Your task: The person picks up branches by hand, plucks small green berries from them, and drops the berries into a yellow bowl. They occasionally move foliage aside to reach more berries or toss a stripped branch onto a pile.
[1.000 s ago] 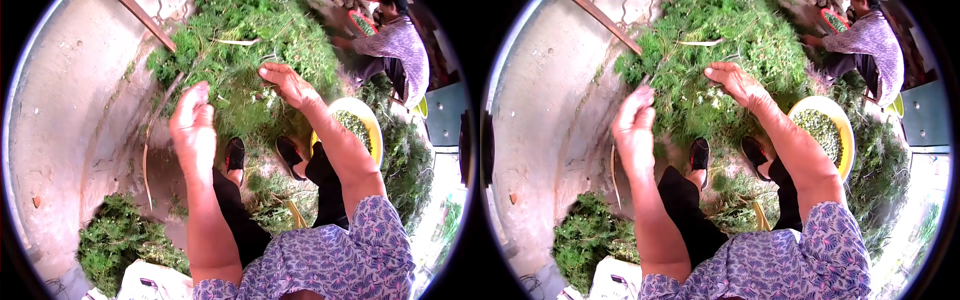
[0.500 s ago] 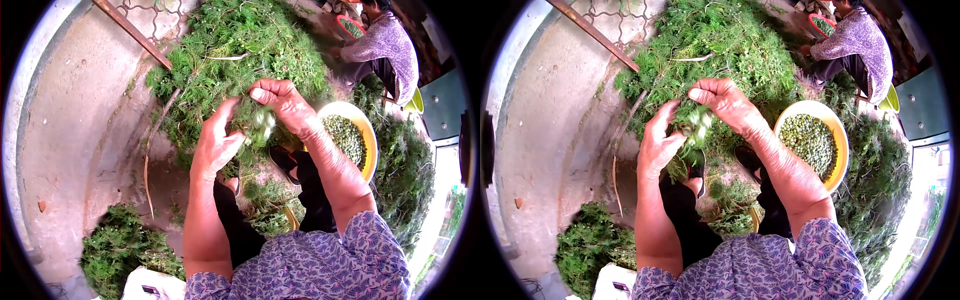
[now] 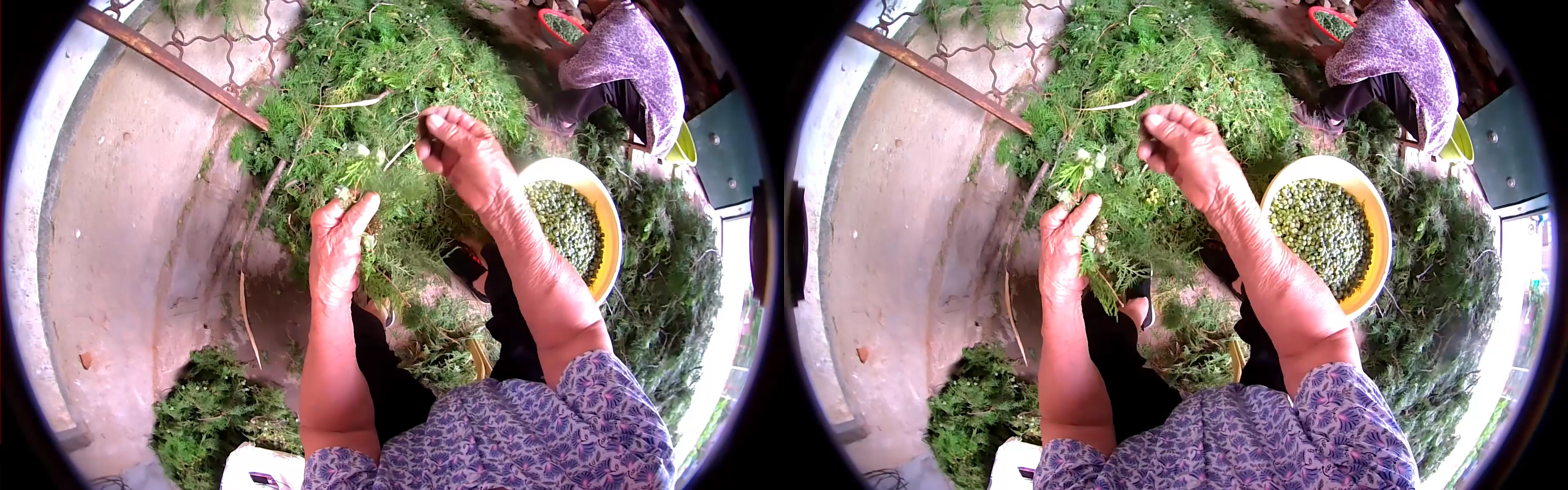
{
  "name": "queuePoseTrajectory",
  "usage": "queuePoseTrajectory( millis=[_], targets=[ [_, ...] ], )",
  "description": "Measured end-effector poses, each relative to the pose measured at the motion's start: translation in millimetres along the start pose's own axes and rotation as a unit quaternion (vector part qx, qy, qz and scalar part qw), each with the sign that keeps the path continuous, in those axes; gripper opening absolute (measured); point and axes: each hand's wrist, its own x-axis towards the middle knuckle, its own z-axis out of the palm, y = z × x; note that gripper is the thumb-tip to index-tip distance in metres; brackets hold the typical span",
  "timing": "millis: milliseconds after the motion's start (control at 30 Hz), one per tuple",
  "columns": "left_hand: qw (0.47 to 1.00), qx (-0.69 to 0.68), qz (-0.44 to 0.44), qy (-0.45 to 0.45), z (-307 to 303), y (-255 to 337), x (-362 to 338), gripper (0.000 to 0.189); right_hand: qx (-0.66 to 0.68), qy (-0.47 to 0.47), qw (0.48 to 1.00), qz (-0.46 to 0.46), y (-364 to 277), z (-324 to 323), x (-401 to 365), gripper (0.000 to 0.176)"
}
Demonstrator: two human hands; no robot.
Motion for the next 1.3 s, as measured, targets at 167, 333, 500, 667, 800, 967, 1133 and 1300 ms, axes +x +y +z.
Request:
queuePoseTrajectory(
  millis=[167, 333, 500, 667, 800, 967, 1133, 1300],
  targets=[
    [0.999, 0.015, -0.024, -0.038, 14.5, 7.8, -1.8, 0.018, -0.127, -0.074, 0.987, 0.059, 2.4, 15.9, -20.7, 0.028],
    [0.998, -0.006, -0.019, -0.058, 24.9, 5.7, -1.7, 0.019, -0.183, -0.009, 0.983, -0.028, 16.2, 8.4, -17.8, 0.02],
    [0.998, -0.007, -0.058, -0.024, 39.7, 3.5, -0.9, 0.026, -0.236, 0.116, 0.961, -0.091, 27.0, 4.2, -13.5, 0.021],
    [0.994, -0.046, -0.083, -0.053, 34.0, 6.4, -5.5, 0.019, -0.11, 0.183, 0.976, -0.05, -1.4, -23.1, -4.5, 0.015],
    [0.992, -0.058, -0.11, -0.023, 30.1, 3.9, -8.0, 0.017, 0.109, 0.018, 0.993, 0.041, 1.6, -15.3, -9.5, 0.015],
    [0.991, -0.057, -0.113, -0.031, 31.4, 8.3, -7.1, 0.016, -0.026, -0.084, 0.989, 0.117, -1.1, -11.0, -23.2, 0.041],
    [0.993, -0.044, -0.105, 0.0, 38.2, 11.9, -9.1, 0.018, -0.225, -0.014, 0.974, -0.001, 5.3, -2.5, -26.3, 0.02],
    [0.991, -0.048, -0.078, 0.093, 55.4, 3.7, -11.2, 0.022, -0.111, 0.131, 0.982, 0.072, -3.6, 11.8, -34.6, 0.017]
  ],
)
